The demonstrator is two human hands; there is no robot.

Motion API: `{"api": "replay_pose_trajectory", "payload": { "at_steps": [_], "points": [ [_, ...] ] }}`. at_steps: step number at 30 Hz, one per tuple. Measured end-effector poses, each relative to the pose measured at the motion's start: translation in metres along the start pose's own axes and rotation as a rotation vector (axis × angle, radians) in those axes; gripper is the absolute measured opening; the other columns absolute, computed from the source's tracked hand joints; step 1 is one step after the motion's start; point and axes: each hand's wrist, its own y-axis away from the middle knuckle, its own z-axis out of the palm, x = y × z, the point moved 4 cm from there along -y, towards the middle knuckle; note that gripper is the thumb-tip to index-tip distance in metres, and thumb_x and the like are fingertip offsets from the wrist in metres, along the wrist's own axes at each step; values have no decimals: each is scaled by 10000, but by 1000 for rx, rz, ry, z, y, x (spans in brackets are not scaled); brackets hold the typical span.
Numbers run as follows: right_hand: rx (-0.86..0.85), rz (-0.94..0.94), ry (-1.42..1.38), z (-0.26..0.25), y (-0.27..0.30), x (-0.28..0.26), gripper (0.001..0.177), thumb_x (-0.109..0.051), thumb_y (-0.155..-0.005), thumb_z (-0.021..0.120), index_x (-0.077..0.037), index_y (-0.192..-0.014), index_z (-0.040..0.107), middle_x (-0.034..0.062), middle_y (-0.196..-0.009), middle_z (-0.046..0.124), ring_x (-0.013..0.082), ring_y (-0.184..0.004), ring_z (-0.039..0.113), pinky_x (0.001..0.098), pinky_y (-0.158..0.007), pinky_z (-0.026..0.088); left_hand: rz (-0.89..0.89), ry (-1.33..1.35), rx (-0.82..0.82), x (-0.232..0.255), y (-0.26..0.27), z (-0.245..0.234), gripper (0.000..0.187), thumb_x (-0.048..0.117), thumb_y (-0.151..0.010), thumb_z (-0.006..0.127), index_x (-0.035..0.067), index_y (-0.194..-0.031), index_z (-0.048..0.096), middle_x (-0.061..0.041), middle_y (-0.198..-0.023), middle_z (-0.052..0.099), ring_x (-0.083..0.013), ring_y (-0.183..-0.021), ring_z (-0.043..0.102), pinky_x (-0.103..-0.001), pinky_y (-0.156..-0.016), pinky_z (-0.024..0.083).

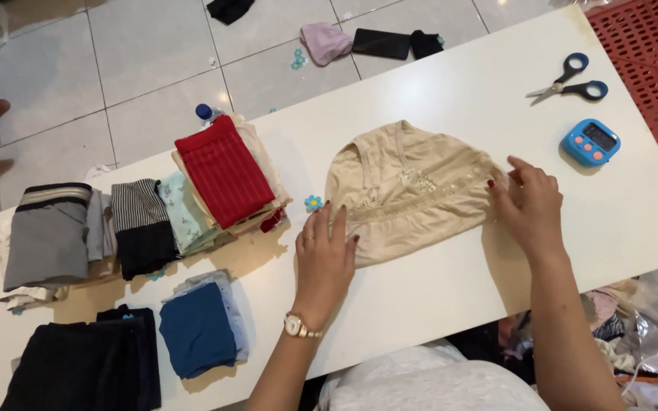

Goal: Folding various undergarments and stacking them neatly on a table.

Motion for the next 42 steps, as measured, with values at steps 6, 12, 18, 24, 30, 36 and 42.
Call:
{"api": "replay_pose_trajectory", "payload": {
  "at_steps": [6, 12, 18, 24, 30, 36, 42],
  "points": [
    [18, -65, -147, -13, 6, -1, 227, 18, -867, 679, -120, -1032, 752, 29, -997, 655, 221, -972, 586, 357, -865, 442, -89, 113, 54, -18, -12, 8, 500, 80, -931, 657, 23, -1405, 507, -146, -1107, 567, -316, -982, 557, -445, -827, 499],
    [-154, -221, -401, -43, 30, -13, 303, 149, -813, 527, -91, -915, 680, 108, -1174, 680, 274, -1245, 623, 412, -1070, 504, -41, 238, 126, -19, 3, -7, 312, -52, -782, 641, 118, -1043, 658, -59, -1028, 549, -270, -1021, 535, -417, -912, 362],
    [-403, -223, -477, -68, 47, 0, 318, 107, -808, 484, -139, -924, 650, 81, -1222, 757, 288, -1357, 629, 590, -1302, 220, 282, 427, 100, -12, 25, -32, 259, -103, -771, 604, 103, -929, 602, -94, -1242, 683, -299, -1252, 605, -437, -1011, 393],
    [-50, 15, -291, -78, 50, 9, 467, 180, -882, 462, -52, -1216, 691, 122, -1204, 694, 246, -1147, 576, 386, -979, 451, 266, 708, 147, 2, 38, -59, 258, -126, -843, 619, 55, -1023, 655, -85, -1044, 731, -254, -1036, 700, -376, -922, 520],
    [93, 266, -642, -53, -34, 2, 324, 107, -964, 395, -33, -1179, 593, 133, -1088, 601, 202, -753, 565, 287, -597, 483, 88, 420, 354, 6, -48, -85, 166, -48, -908, 630, 59, -1035, 626, -80, -1008, 608, -216, -916, 547, -301, -738, 481],
    [116, -29, -1100, -71, -132, -11, 137, -22, -1160, 563, -156, -1182, 578, -14, -1103, 640, 74, -948, 630, 203, -808, 538, 181, 540, 600, 13, -150, -161, 143, -60, -949, 663, 67, -988, 610, -48, -901, 621, -111, -646, 507, -229, -500, 408],
    [279, -519, -753, -127, -109, -47, 206, 144, -1167, 548, 25, -1290, 663, 130, -1206, 670, 185, -1022, 582, 317, -866, 457, 338, 512, 711, 33, -111, -209, 117, -23, -1004, 675, 37, -1038, 580, -75, -961, 570, -200, -835, 516, -302, -713, 448]
  ]
}}
